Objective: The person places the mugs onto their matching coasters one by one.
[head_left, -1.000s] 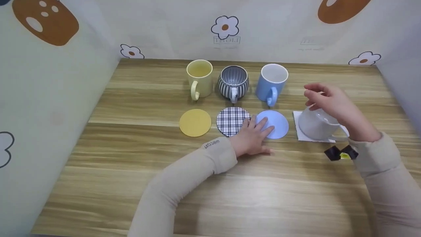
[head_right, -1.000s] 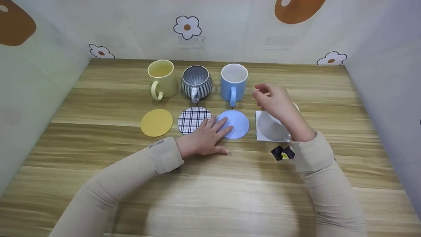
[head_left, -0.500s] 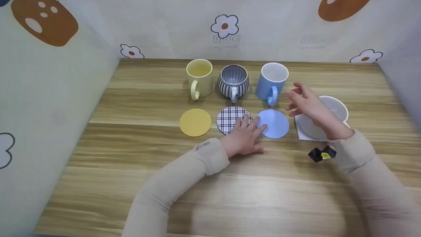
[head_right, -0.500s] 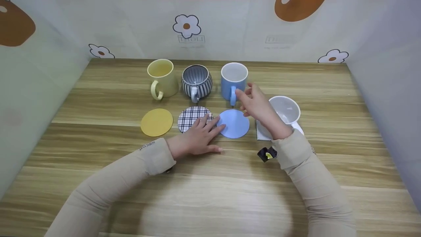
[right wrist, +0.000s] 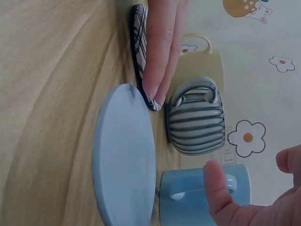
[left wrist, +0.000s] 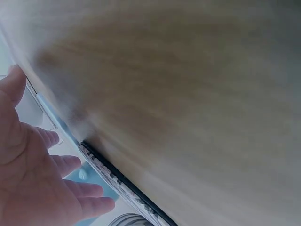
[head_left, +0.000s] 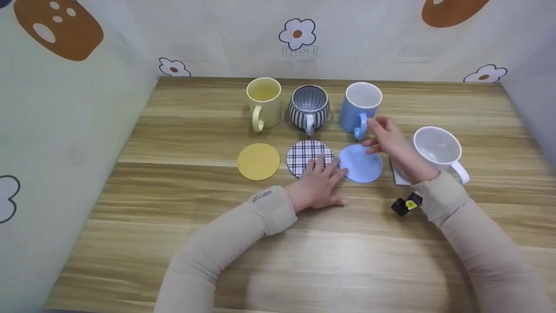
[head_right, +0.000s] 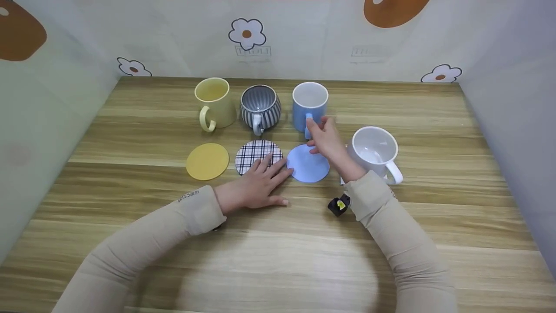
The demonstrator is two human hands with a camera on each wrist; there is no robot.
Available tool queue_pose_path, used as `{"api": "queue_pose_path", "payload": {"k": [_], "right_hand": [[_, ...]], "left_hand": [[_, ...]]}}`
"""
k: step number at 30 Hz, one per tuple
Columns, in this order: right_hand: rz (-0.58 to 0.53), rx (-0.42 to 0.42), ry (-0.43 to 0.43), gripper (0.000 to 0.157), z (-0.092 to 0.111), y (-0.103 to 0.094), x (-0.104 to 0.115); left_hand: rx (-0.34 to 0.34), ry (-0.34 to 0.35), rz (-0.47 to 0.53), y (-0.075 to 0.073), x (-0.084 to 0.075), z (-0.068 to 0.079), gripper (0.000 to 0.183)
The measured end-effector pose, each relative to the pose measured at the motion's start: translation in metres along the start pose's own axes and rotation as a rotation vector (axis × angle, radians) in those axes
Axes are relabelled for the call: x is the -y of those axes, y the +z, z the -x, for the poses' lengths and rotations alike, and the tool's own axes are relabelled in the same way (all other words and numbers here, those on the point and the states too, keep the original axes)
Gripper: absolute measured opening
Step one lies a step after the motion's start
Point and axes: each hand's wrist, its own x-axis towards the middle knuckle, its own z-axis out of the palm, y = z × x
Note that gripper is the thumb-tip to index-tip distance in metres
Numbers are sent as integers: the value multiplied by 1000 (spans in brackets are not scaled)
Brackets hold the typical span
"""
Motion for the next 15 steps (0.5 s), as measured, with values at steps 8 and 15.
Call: {"api": "queue_pose_path", "payload": {"k": [8, 15], "right_hand": [[-78, -51, 9, 48, -9, 7, -9], [-109, -102, 3, 38, -18, 14, -16]], "left_hand": [[11, -10, 8, 0, -1, 2, 80], [13, -8, -32, 1, -2, 2, 79]]}}
